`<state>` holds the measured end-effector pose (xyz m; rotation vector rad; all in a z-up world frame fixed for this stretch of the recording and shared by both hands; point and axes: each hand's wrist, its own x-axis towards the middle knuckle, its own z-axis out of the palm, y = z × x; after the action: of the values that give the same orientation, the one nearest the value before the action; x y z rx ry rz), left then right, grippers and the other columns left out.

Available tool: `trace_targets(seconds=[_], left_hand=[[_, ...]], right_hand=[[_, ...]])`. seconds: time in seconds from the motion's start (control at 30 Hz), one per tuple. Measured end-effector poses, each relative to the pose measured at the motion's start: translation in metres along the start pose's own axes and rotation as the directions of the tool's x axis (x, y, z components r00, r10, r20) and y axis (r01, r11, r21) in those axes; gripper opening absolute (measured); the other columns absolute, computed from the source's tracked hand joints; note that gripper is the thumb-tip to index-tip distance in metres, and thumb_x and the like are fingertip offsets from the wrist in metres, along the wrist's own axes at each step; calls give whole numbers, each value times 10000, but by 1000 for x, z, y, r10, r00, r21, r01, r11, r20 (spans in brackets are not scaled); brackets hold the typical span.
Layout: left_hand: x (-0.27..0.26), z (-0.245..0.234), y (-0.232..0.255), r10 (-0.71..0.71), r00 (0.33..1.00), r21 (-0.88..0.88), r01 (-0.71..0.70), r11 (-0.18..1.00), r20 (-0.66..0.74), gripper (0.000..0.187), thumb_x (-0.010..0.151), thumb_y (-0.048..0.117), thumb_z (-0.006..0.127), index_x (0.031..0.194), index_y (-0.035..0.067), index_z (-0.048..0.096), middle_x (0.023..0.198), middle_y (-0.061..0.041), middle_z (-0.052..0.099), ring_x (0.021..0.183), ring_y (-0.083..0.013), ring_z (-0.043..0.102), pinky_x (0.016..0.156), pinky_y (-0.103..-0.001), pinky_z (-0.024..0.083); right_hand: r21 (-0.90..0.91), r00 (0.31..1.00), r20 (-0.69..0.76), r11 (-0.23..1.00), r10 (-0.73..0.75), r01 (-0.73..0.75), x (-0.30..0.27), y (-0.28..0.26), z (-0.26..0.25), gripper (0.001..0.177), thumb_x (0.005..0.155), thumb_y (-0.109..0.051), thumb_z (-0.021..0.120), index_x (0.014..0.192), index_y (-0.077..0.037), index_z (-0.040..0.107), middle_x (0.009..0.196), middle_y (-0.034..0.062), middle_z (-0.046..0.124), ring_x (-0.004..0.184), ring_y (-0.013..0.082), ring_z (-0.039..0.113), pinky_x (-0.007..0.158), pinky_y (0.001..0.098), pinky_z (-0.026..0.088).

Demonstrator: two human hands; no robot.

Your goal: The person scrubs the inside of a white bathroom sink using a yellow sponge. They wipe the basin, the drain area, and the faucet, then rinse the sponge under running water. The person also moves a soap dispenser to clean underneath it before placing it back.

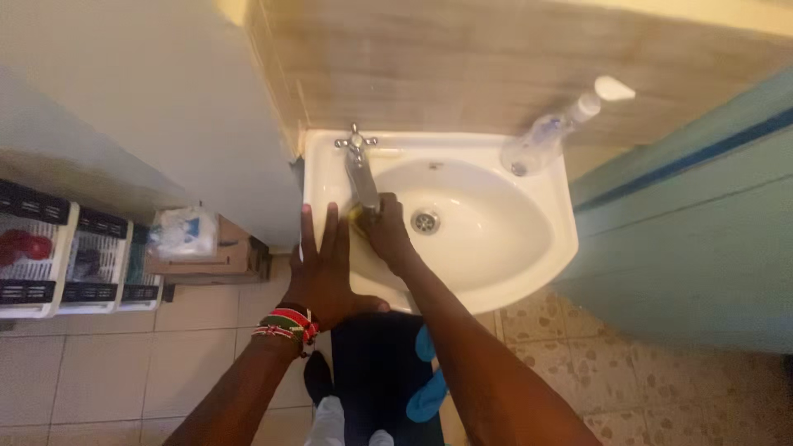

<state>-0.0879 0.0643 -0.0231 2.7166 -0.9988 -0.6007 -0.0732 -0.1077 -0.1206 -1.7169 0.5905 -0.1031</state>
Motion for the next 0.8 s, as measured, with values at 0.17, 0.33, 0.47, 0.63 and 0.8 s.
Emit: trace_targets(seconds=[0.17,0.33,0.47,0.63,0.8], left_hand=[[-8,-14,9,33,992,5,-33,999,-124,1551,480,871,781,1653,120,99,1709,-208,-74,1464,-461,-270,1150,-713,144],[-5,-26,14,-57,998,-63,57,996,10,1607,475,831,840,1626,89,0,1730,-176,-108,1490,-431,-287,1172,-677,148],[-1,-14,11,-64,998,-96,65,993,8,1645,472,807,878,1624,73,-39,1726,-191,-99,1492,-432,-253,1165,-683,148],[1,-8,16,59,966,-191,-109,976,-250,1651,372,723,933,1599,78,36,1668,-218,28,1498,-457,-149,1184,-676,168],[2,-24,22,-120,993,-132,117,984,-14,1687,390,670,968,1615,114,-50,1705,-179,-61,1509,-460,-232,1163,-667,175]], right_hand=[[-278,968,235,948,-90,156,-13,8,12,261,1010,-187,606,1136,41,597,997,159,678,829,217,690,690,314,574],[418,997,60,906,49,-70,-10,-1,17,239,980,-123,572,1174,9,526,950,107,618,811,167,615,669,300,548],[525,999,36,850,18,-34,-9,-1,22,183,1003,-189,544,1140,-72,508,898,43,572,748,101,570,614,261,511],[476,982,133,878,-133,54,-28,-12,22,201,980,-197,652,923,-14,591,723,7,530,632,101,473,541,301,392],[251,948,-266,937,-173,242,-3,-20,37,302,927,-204,729,1008,4,527,866,44,555,761,118,559,633,316,494]])
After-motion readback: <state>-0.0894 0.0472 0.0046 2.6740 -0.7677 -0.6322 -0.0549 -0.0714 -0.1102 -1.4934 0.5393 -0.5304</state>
